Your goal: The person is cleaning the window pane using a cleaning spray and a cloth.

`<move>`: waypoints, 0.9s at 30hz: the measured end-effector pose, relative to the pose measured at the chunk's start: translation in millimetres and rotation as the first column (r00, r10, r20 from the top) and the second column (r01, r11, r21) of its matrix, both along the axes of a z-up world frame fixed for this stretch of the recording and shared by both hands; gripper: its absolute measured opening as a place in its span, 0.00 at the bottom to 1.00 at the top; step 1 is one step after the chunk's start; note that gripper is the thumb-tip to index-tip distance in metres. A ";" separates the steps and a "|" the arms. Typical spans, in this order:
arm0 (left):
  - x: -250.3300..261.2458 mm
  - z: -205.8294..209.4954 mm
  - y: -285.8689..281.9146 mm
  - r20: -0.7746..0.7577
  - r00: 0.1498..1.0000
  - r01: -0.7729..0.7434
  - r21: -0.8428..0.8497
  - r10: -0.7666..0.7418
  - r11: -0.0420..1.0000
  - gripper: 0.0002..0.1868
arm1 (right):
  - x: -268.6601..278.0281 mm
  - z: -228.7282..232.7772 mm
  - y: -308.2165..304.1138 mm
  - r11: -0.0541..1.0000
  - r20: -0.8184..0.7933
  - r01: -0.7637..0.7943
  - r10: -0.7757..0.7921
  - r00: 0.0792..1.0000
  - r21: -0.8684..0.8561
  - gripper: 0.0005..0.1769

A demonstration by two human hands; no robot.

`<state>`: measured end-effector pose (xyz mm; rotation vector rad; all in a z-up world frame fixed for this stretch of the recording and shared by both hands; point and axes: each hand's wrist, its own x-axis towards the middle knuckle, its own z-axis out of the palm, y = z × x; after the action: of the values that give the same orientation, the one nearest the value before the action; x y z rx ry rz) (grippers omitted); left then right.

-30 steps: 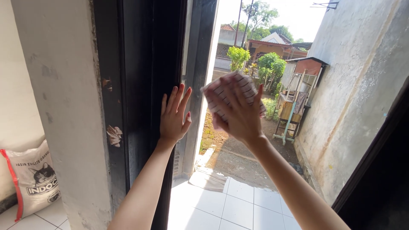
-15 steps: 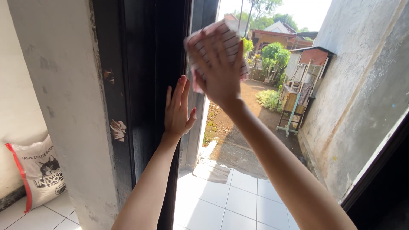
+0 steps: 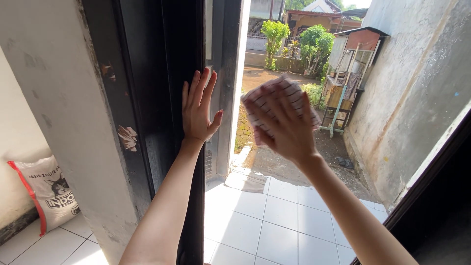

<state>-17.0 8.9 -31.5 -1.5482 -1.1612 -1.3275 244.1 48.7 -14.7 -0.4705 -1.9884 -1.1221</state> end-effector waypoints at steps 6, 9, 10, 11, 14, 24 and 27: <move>-0.7 -1.2 -3.5 -0.013 1.000 0.005 0.024 -0.004 1.000 0.40 | -52.1 0.5 -4.2 0.997 -0.258 0.062 -0.072 0.964 -0.046 0.33; -1.3 1.9 -4.7 0.005 0.999 0.053 0.014 -0.053 0.998 0.38 | -106.0 -14.6 -16.3 0.999 -0.284 0.020 -0.028 0.958 -0.034 0.35; -0.5 1.2 -5.1 0.001 0.998 0.062 0.010 -0.062 0.998 0.38 | -114.9 -27.1 -14.6 0.999 -0.288 0.029 -0.038 0.957 -0.037 0.35; 0.2 0.4 -5.4 0.016 0.996 0.092 0.014 -0.092 0.996 0.37 | -124.1 -39.7 -12.7 0.998 -0.269 0.040 -0.053 0.962 -0.056 0.36; 1.7 1.5 -8.4 0.022 0.991 0.128 0.027 -0.129 0.991 0.36 | -132.3 -62.7 -12.5 0.995 -0.219 0.048 -0.067 0.973 -0.091 0.37; 2.5 4.9 -12.3 0.003 0.986 0.168 0.049 -0.168 0.985 0.38 | -107.0 -97.9 -17.7 0.994 -0.045 0.080 -0.084 0.995 -0.079 0.29; 2.0 3.3 -10.7 0.016 0.986 0.163 0.041 -0.164 0.986 0.39 | -77.3 -98.4 -17.4 0.997 0.081 0.037 -0.031 0.996 -0.069 0.31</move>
<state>-15.0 -1.8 -28.2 -1.6338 -1.0311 -1.4660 166.9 31.4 -113.1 -0.5052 -2.1016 -1.1102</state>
